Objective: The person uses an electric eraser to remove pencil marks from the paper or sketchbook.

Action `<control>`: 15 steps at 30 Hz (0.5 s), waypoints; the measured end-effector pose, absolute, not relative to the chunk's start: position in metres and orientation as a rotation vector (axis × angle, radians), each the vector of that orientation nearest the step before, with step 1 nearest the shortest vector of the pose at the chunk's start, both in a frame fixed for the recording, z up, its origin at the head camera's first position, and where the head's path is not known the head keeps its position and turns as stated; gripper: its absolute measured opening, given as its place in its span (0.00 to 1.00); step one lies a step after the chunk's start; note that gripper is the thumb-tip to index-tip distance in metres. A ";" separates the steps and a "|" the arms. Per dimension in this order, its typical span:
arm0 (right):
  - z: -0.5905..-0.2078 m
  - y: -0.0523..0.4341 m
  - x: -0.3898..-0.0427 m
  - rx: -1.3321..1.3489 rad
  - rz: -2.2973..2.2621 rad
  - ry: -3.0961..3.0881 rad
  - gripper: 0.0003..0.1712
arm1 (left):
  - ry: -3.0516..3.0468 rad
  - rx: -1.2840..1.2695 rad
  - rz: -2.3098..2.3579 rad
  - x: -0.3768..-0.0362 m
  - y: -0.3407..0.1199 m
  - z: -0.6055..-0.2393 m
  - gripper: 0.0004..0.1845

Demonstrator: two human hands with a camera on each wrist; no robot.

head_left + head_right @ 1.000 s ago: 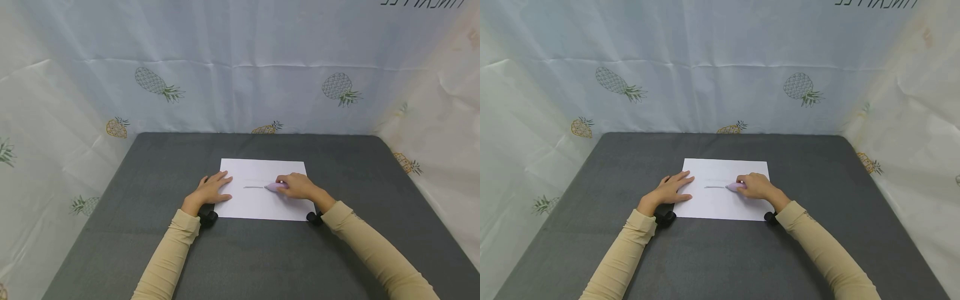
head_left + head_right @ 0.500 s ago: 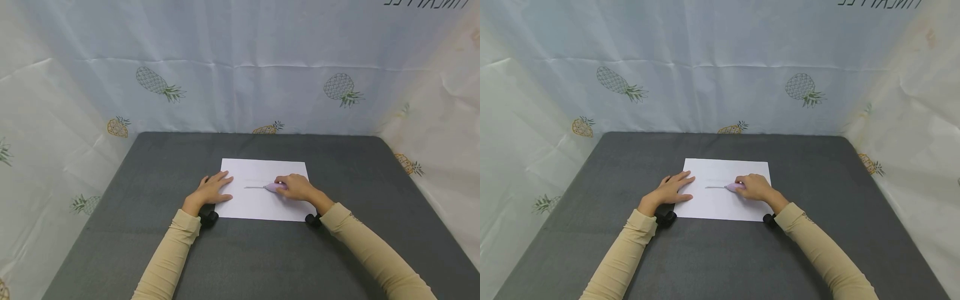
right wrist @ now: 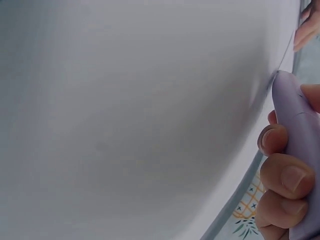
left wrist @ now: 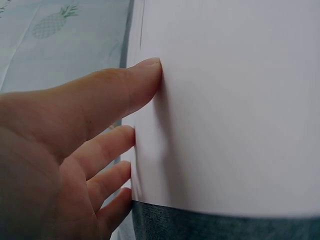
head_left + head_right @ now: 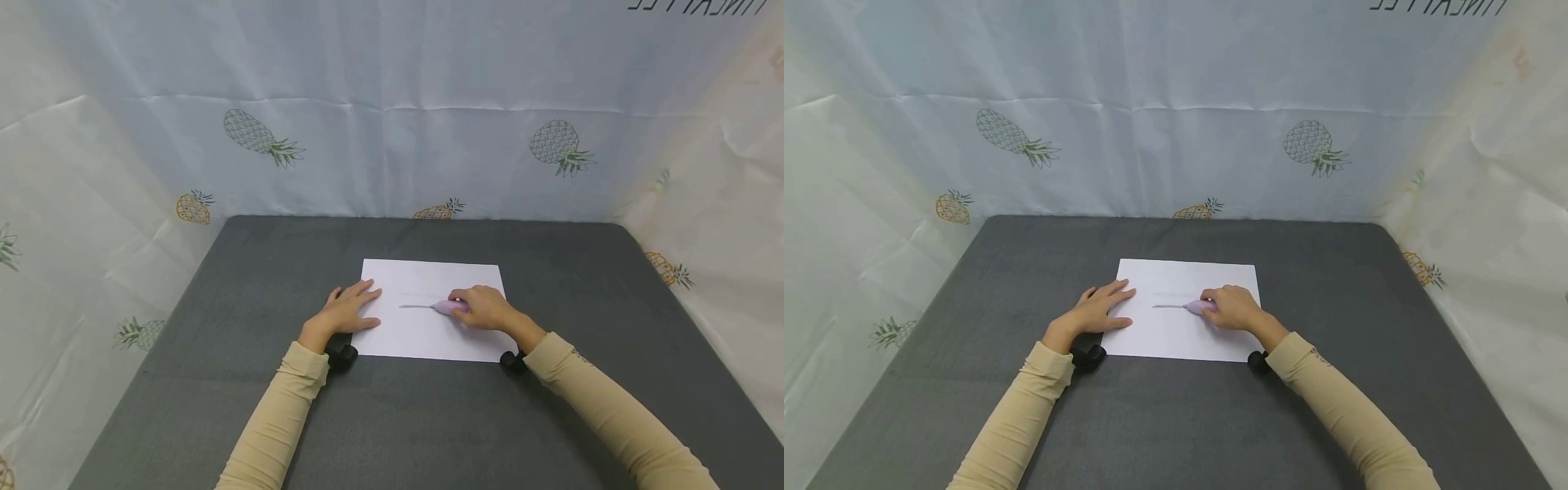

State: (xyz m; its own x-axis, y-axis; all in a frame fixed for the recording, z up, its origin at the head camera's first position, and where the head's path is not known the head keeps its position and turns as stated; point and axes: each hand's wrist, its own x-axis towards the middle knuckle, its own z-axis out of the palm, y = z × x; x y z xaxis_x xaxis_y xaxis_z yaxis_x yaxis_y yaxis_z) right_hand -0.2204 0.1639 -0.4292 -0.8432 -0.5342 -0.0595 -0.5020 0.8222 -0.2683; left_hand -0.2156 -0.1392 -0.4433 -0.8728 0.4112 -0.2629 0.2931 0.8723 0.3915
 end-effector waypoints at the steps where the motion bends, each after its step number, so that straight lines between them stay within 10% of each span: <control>1: -0.429 0.164 -0.220 -0.822 -0.368 2.874 0.16 | 2.705 0.526 0.489 -0.216 -0.139 -0.444 0.37; 15: -0.429 0.163 -0.219 -0.830 -0.344 2.868 0.16 | 2.707 0.532 0.508 -0.215 -0.140 -0.443 0.36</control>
